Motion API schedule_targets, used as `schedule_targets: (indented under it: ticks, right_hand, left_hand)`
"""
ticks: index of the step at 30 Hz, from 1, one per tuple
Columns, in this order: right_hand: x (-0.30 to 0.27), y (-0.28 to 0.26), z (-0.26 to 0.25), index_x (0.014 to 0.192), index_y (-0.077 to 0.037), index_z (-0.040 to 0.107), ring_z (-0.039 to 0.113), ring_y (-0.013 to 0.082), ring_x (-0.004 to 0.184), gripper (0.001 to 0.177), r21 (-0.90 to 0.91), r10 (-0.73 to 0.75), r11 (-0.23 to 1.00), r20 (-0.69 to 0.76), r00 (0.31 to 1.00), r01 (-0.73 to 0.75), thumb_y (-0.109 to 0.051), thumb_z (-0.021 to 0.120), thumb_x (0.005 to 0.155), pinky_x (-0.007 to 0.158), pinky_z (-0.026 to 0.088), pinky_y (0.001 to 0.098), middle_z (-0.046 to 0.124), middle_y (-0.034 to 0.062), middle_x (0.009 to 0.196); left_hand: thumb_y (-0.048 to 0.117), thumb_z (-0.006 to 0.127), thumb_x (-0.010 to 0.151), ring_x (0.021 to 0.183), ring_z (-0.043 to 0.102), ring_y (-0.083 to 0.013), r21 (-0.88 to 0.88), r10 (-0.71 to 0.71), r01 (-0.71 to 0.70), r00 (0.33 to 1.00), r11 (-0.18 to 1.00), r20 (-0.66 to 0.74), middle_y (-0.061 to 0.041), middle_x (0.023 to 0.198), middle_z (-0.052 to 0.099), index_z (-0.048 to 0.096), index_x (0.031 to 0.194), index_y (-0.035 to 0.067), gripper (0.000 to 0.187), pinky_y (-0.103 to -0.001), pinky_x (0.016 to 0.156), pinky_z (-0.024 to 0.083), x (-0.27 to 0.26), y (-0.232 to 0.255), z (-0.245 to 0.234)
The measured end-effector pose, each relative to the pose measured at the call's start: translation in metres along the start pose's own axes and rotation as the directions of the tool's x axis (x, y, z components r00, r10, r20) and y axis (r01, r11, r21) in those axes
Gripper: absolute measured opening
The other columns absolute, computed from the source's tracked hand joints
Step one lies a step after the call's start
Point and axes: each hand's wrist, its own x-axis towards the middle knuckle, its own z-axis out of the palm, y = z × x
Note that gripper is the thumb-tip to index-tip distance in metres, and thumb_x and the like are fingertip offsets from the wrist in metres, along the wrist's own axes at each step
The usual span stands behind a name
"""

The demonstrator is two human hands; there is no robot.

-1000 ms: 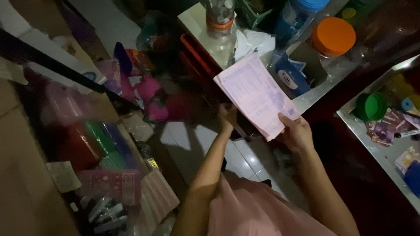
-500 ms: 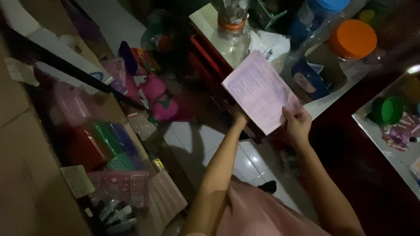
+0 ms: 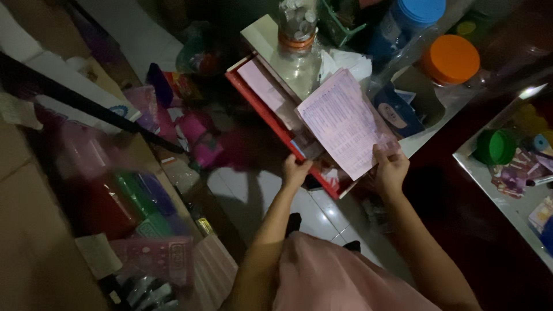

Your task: The person opens a drawer and places a pink paper inside, then closes the drawer. They pick up a plastic bag and place it into a clear jar, then move the jar. They handle a plastic-wrapped snack, a calculator, a remote, scissors, and a pen, placing the pen and scissors into a jar. They move several small items and remote controls around the counter.

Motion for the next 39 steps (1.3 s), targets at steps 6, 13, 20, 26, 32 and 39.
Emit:
schedule_targets:
  ticks: [6, 13, 20, 26, 32, 39]
  right_hand:
    - [-0.023, -0.018, 0.026, 0.100, -0.003, 0.070, 0.052, 0.0104, 0.044, 0.008, 0.071, 0.157, 0.985, 0.044, 0.987, -0.160, -0.010, 0.068, 0.096, 0.040, 0.037, 0.0266, 0.066, 0.0028, 0.070]
    - [-0.072, -0.010, 0.072, 0.081, 0.004, 0.063, 0.052, 0.0190, 0.036, 0.029, -0.142, 0.496, 0.868, 0.242, 0.834, -0.475, -0.017, 0.069, 0.098, 0.035, 0.037, 0.0315, 0.062, 0.0108, 0.055]
    - [-0.071, 0.023, 0.080, 0.083, -0.001, 0.062, 0.047, 0.0150, 0.037, 0.022, -0.075, 0.562, 0.822, 0.266, 0.783, -0.565, -0.017, 0.071, 0.096, 0.034, 0.031, 0.0303, 0.057, 0.0067, 0.055]
    - [-0.050, 0.047, 0.086, 0.096, 0.000, 0.064, 0.049, 0.0134, 0.043, 0.017, 0.029, 0.572, 0.812, 0.164, 0.804, -0.583, -0.014, 0.072, 0.092, 0.038, 0.032, 0.0285, 0.065, 0.0056, 0.067]
    - [-0.040, 0.058, 0.093, 0.101, 0.002, 0.066, 0.056, 0.0135, 0.062, 0.018, 0.280, 0.535, 0.763, 0.232, 0.813, -0.582, -0.013, 0.072, 0.093, 0.055, 0.045, 0.0259, 0.065, 0.0071, 0.078]
    - [-0.046, 0.064, 0.080, 0.103, 0.009, 0.062, 0.067, 0.0204, 0.078, 0.020, 0.333, 0.584, 0.676, 0.301, 0.754, -0.657, -0.007, 0.063, 0.091, 0.070, 0.056, 0.0306, 0.069, 0.0129, 0.091]
  left_hand:
    - [0.016, 0.075, 0.087, 0.077, 0.069, -0.0162, -0.005, -0.168, 0.168, 0.984, 0.986, 0.058, -0.007, 0.090, 0.075, 0.071, 0.107, 0.003, 0.025, -0.031, 0.066, 0.056, -0.034, 0.006, -0.051]
    - [0.030, 0.061, 0.098, 0.088, 0.063, -0.0227, -0.224, -0.263, 0.225, 0.952, 0.948, -0.157, -0.020, 0.108, 0.067, 0.059, 0.131, 0.000, 0.045, -0.033, 0.074, 0.054, -0.036, -0.001, -0.090]
    - [0.070, 0.032, 0.099, 0.086, 0.062, -0.0168, -0.321, -0.276, 0.174, 0.911, 0.931, -0.307, -0.006, 0.107, 0.071, 0.065, 0.129, 0.004, 0.080, -0.032, 0.073, 0.051, -0.030, 0.057, -0.109]
    - [0.034, 0.064, 0.097, 0.088, 0.065, -0.0132, -0.127, -0.089, 0.060, 0.967, 0.990, -0.240, -0.009, 0.108, 0.071, 0.063, 0.127, -0.002, 0.047, -0.028, 0.072, 0.053, -0.021, 0.097, -0.078]
    - [0.014, 0.069, 0.093, 0.078, 0.069, -0.0162, -0.131, -0.118, 0.087, 0.961, 0.988, -0.249, -0.012, 0.102, 0.074, 0.064, 0.117, -0.006, 0.032, -0.030, 0.065, 0.058, 0.024, 0.079, -0.061]
    - [0.012, 0.077, 0.088, 0.083, 0.075, -0.0229, 0.172, 0.074, 0.007, 0.884, 0.985, -0.462, -0.014, 0.094, 0.077, 0.070, 0.104, -0.004, 0.024, -0.034, 0.077, 0.058, 0.072, 0.035, -0.061]
